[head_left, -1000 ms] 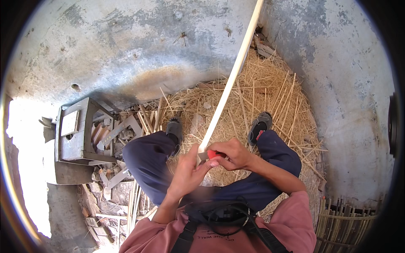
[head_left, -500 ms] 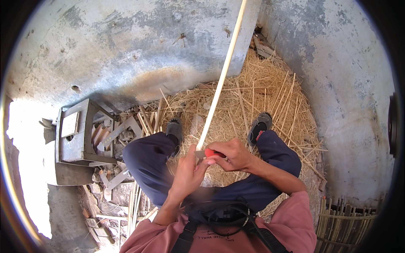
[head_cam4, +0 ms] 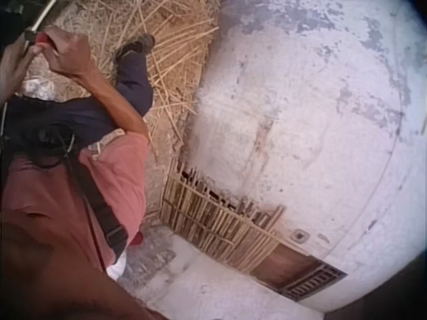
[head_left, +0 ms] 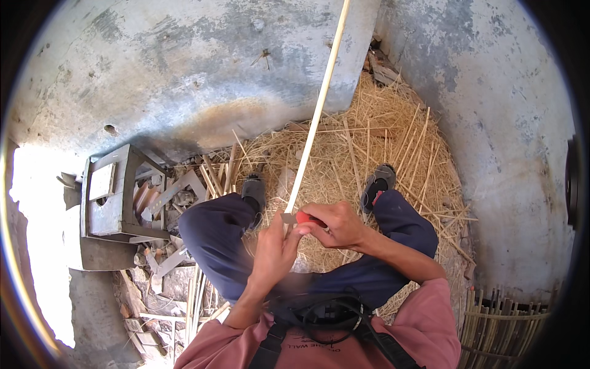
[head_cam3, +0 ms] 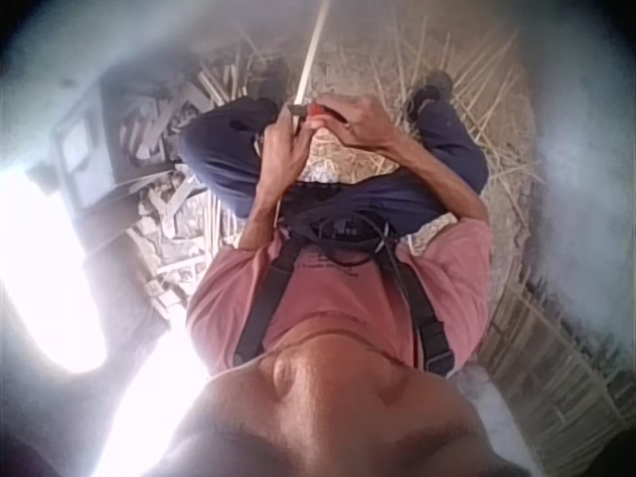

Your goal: The person whittles a thin strip of bamboo using a utility knife, shaving down the edges and surface of the wood.

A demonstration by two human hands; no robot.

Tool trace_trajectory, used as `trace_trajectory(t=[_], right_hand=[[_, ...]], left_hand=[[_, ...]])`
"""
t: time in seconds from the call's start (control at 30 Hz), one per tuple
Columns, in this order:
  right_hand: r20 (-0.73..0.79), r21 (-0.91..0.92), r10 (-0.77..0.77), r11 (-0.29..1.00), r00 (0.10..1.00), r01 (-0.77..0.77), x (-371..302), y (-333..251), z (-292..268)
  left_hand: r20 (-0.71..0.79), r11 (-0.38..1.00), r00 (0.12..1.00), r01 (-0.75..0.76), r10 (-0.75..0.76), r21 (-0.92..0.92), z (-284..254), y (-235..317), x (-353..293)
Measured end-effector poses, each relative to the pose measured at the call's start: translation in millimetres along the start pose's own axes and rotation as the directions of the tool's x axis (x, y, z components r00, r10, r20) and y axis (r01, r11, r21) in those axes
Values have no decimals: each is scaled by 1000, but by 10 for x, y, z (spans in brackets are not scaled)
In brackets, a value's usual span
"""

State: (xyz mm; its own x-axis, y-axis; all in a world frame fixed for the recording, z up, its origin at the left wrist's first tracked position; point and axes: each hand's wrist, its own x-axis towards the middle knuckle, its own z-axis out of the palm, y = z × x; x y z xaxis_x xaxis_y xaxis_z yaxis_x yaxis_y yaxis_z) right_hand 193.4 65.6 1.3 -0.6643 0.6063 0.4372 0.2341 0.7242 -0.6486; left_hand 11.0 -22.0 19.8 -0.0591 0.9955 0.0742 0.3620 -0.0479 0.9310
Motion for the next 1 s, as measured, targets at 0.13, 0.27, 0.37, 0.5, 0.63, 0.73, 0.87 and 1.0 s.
trace_trajectory(t=[0.13, 0.27, 0.37, 0.5, 0.63, 0.73, 0.87, 1.0], right_hand=[[-10, -30, 4, 1000, 1000, -5, -1, -11, 17], [-47, -79, -12, 997, 999, 8, -8, -8, 30], [-78, -123, -18, 992, 997, 8, 0, -24, 30], [-93, -164, -30, 986, 995, 14, 40, -41, -6], [-94, -197, -43, 980, 995, 24, 52, -38, -12], [-74, -213, -35, 977, 997, 18, 49, -33, -28], [-95, -226, -65, 973, 993, 42, 67, -45, -38], [-208, -212, -7, 976, 978, -38, 156, 50, -199]], left_hand=[[-35, 999, 999, 33, -32, 12, 18, 4, -12], [-62, 999, 997, 44, -44, -5, 64, -26, -8], [-74, 999, 996, 49, -47, 21, 53, 69, 26], [-87, 998, 995, 60, -57, 32, 60, 13, 37], [-114, 997, 991, 75, -71, 36, 71, 51, 28], [-125, 996, 990, 79, -72, 46, 73, 78, 23], [-92, 989, 994, 67, -55, 135, 41, 13, -1], [-69, 985, 995, 84, -74, 151, 35, -39, -72]])
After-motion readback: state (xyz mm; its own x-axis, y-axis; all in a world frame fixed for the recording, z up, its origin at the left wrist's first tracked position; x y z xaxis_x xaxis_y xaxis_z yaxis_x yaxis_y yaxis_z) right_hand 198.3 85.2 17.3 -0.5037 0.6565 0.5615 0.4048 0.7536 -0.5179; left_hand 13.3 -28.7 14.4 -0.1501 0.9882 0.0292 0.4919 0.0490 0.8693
